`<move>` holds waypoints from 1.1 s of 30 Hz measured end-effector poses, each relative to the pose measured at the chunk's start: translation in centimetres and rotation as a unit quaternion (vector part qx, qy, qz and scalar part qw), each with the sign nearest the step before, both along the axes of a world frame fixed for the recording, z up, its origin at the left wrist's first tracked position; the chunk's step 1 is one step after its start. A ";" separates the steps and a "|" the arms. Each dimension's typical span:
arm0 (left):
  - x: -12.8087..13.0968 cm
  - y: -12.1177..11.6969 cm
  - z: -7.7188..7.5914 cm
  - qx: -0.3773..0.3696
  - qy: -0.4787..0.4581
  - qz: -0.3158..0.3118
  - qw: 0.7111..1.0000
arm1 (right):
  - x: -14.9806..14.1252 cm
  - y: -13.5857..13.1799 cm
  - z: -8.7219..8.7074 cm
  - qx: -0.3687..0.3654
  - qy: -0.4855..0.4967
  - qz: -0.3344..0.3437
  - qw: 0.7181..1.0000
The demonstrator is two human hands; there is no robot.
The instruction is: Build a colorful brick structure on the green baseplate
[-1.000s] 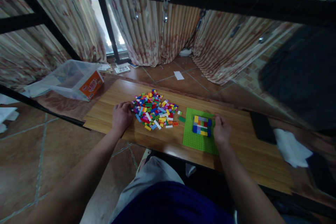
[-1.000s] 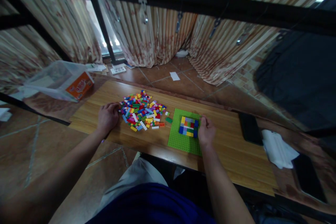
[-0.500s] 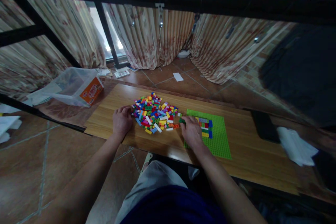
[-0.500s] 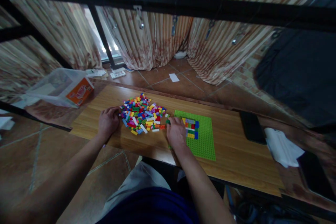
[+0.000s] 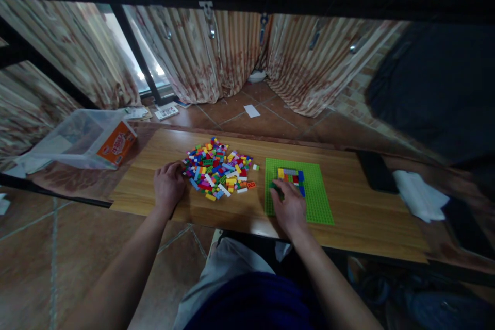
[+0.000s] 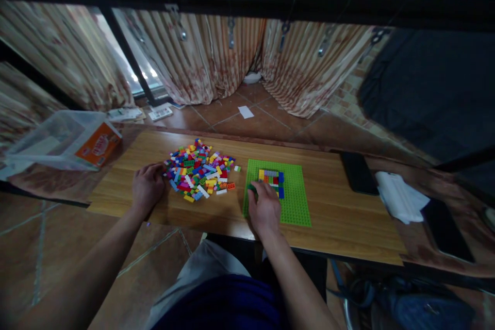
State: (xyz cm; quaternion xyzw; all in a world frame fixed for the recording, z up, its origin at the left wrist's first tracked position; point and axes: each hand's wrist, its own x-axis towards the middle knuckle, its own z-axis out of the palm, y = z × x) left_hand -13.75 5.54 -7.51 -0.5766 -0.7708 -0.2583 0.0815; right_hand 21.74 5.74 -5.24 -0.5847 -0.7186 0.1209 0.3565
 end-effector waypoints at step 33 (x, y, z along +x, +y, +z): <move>0.3 0.1 0.4 -0.009 -0.029 0.008 1.000 | 6.3 2.5 -1.1 -0.035 0.042 -0.176 0.983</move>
